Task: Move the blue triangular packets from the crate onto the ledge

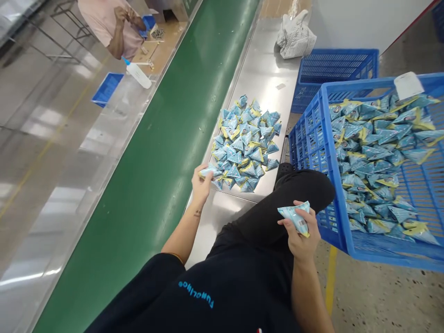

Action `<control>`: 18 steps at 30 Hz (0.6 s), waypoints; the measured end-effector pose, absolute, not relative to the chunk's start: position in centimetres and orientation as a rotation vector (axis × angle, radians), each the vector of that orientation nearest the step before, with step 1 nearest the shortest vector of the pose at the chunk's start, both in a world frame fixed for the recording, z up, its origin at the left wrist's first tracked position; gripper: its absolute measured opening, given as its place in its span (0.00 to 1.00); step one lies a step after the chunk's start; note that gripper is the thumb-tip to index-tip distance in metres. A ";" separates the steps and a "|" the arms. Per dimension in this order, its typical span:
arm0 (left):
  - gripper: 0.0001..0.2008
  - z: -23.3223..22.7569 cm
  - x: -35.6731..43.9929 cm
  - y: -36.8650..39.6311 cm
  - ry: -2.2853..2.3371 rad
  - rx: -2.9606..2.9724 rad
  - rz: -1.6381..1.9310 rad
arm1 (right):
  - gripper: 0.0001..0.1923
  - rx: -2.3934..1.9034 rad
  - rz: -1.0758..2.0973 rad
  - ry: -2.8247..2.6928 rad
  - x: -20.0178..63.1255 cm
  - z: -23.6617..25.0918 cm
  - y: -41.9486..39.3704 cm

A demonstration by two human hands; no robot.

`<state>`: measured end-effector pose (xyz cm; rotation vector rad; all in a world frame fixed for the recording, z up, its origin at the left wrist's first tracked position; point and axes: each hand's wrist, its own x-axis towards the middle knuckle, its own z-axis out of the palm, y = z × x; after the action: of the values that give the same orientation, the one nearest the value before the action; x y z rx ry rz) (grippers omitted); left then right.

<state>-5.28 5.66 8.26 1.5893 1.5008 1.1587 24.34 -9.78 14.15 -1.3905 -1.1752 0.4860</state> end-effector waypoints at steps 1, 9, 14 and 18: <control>0.18 7.5 -5.6 6.0 1.516 1.581 1.109 | 0.11 -1.401 0.490 -1.177 24.3 13.8 -9.8; 0.23 3.8 -6.5 9.5 1.737 1.520 0.743 | 0.13 -1.410 0.471 -1.242 24.8 12.3 -10.0; 0.24 4.1 -6.2 11.1 1.716 1.656 0.557 | 0.12 -1.417 0.482 -1.268 25.1 12.5 -10.1; 0.26 6.4 -6.5 8.7 1.817 1.660 0.807 | 0.14 -1.434 0.537 -1.192 24.5 12.9 -10.8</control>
<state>-6.45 8.66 6.41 1.6601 1.8174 0.8072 24.46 -10.78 12.86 -1.4335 -1.1921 0.5372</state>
